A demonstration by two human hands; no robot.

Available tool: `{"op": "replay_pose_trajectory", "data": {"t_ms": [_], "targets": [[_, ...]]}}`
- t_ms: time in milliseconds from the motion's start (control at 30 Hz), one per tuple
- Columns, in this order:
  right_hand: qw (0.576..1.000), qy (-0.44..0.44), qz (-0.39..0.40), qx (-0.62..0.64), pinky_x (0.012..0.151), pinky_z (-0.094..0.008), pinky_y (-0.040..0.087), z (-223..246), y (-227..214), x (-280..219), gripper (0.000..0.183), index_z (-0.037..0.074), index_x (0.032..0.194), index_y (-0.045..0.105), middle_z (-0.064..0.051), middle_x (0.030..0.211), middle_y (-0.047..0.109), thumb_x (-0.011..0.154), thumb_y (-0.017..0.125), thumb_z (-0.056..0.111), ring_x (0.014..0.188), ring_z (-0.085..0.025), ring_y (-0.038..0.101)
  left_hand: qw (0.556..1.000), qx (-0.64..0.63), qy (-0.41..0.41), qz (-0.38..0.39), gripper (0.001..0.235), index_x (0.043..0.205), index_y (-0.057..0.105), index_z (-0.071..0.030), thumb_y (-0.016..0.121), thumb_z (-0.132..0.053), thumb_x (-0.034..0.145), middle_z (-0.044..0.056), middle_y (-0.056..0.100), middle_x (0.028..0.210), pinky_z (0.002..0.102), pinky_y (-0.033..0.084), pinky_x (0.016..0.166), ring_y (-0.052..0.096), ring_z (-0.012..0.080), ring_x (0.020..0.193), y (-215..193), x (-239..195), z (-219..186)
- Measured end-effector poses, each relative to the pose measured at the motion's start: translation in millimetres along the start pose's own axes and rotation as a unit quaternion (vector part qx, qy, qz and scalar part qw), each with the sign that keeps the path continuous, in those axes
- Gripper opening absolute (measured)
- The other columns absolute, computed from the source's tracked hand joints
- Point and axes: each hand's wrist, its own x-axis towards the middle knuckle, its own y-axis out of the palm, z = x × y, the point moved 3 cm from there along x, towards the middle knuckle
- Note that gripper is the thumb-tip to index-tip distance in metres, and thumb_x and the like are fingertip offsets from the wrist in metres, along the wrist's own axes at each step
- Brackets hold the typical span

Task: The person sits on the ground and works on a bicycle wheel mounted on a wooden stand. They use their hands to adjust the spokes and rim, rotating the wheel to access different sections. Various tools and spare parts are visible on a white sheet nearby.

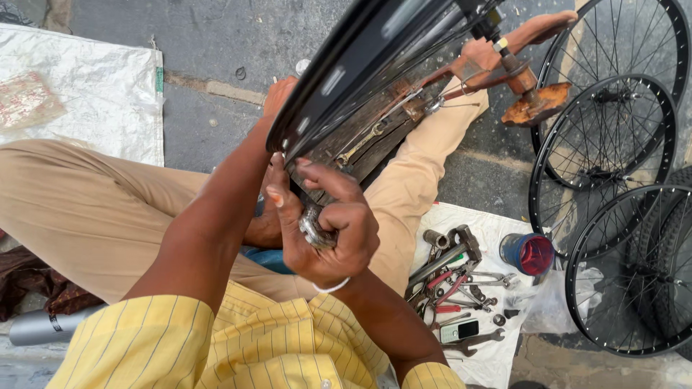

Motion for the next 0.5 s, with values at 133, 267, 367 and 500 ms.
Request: {"op": "replay_pose_trajectory", "data": {"t_ms": [133,267,367,500], "targets": [[0.999,0.026,0.015,-0.044,0.072,-0.03,0.059,13.6,5.1,24.0,0.042,0.006,0.087,0.039,-0.021,0.109,0.069,0.093,0.081,0.004,0.086,-0.024,0.07,0.997,-0.028,0.033,-0.059,0.03,0.108,0.073,-0.005,0.073,-0.014,0.079,0.018,0.067,0.099,0.048,0.048,0.085,0.062,0.038,0.096,5.3,11.7,9.9],[0.996,0.052,0.04,-0.066,0.07,-0.031,0.057,4.5,12.1,28.6,0.04,0.004,0.087,0.042,-0.018,0.101,0.072,0.093,0.081,0.001,0.086,-0.024,0.074,0.999,0.019,-0.018,0.028,0.018,0.099,0.071,-0.004,0.074,-0.02,0.091,0.016,0.067,0.101,0.046,0.049,0.091,0.063,0.0342,0.1,6.3,5.7,6.9],[0.995,0.045,0.047,-0.079,0.065,-0.028,0.057,5.0,10.0,26.0,0.039,0.004,0.086,0.043,-0.016,0.098,0.072,0.094,0.081,0.001,0.083,-0.022,0.074,0.999,-0.008,-0.034,0.024,0.022,0.1,0.072,-0.004,0.075,-0.022,0.089,0.017,0.066,0.1,0.046,0.048,0.089,0.061,0.035,0.098,0.7,5.2,1.8],[0.997,0.072,0.037,-0.021,0.062,-0.026,0.057,0.0,5.2,19.0,0.04,0.005,0.084,0.042,-0.018,0.101,0.074,0.093,0.08,0.0,0.073,-0.019,0.072,0.999,0.013,-0.021,0.029,0.022,0.1,0.071,-0.004,0.075,-0.022,0.088,0.017,0.066,0.1,0.046,0.047,0.089,0.06,0.034,0.099,0.5,3.3,2.3]]}}
